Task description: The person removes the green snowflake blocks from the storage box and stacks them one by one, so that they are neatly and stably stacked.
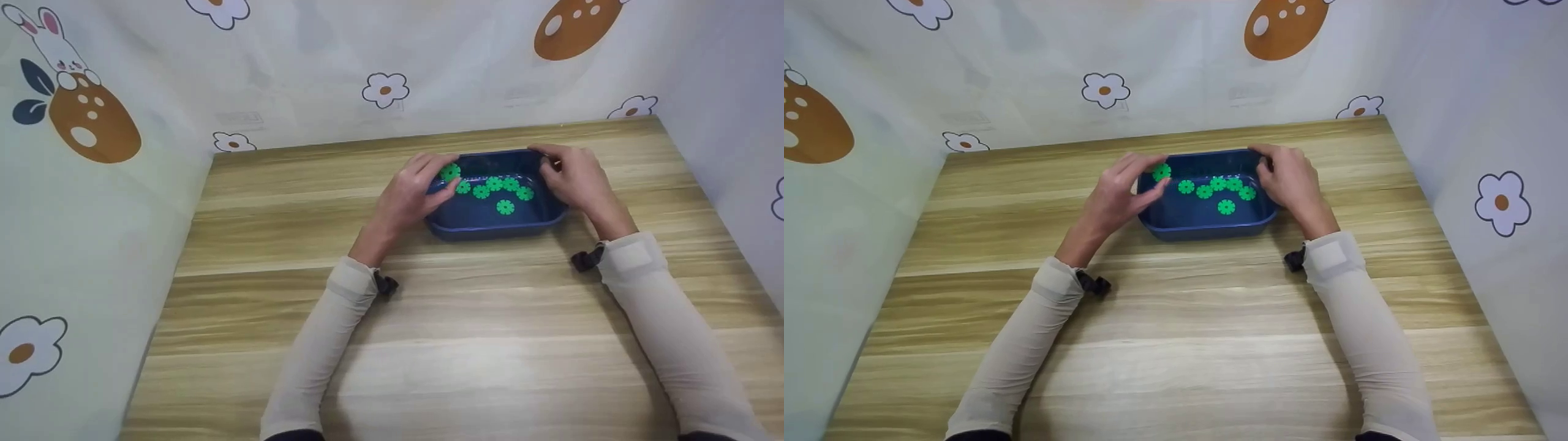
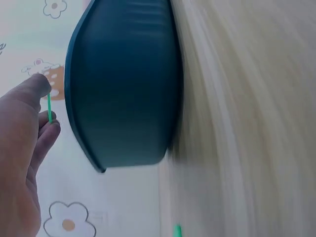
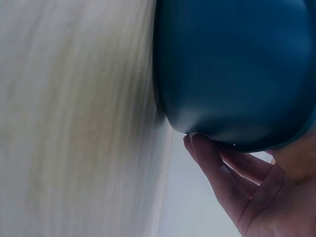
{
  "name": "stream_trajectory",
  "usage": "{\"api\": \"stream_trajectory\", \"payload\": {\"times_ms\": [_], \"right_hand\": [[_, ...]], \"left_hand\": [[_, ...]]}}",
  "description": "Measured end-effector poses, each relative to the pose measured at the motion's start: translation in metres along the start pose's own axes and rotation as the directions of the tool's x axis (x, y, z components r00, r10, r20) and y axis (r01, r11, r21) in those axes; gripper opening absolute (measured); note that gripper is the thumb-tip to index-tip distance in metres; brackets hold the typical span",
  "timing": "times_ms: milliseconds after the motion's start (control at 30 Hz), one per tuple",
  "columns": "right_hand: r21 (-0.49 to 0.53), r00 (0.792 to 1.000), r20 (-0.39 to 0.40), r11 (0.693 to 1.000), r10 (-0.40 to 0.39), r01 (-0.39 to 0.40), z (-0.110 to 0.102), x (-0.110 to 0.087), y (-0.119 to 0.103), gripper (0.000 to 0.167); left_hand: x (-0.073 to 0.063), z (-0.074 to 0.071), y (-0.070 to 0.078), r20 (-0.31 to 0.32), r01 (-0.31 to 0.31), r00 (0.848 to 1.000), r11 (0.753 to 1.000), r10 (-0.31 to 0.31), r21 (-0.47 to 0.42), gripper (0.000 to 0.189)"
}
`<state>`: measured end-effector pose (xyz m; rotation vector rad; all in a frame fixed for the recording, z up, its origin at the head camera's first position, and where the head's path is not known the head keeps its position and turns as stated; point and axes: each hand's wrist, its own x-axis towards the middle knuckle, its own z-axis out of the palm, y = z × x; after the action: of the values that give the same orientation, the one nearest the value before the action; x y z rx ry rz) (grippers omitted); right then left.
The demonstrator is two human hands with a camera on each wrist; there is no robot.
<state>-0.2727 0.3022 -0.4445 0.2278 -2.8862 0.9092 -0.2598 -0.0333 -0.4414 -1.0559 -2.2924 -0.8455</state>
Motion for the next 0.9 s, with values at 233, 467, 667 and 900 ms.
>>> {"api": "stream_trajectory", "payload": {"times_ms": [233,467,667,900], "right_hand": [[0.008,1.000,0.011,1.000,0.012,-0.012,-0.001,0.000,-0.001,0.046],[0.013,1.000,0.013,1.000,0.018,-0.018,-0.001,0.000,-0.001,0.046],[0.005,1.000,-0.010,1.000,-0.004,0.004,-0.001,-0.001,0.000,0.046],[0.008,1.000,-0.002,1.000,-0.004,0.004,-0.001,0.000,-0.001,0.046]], "left_hand": [[-0.015,-0.014,-0.016,-0.036,-0.019,0.999,0.999,0.020,0.040,0.038],[-0.028,-0.027,-0.030,-0.062,-0.002,0.998,0.999,0.006,0.053,0.030],[-0.037,-0.036,-0.038,-0.077,0.021,0.997,0.997,-0.016,0.070,0.026],[-0.049,-0.044,-0.047,-0.071,0.048,0.997,0.997,-0.044,0.063,0.024]]}}
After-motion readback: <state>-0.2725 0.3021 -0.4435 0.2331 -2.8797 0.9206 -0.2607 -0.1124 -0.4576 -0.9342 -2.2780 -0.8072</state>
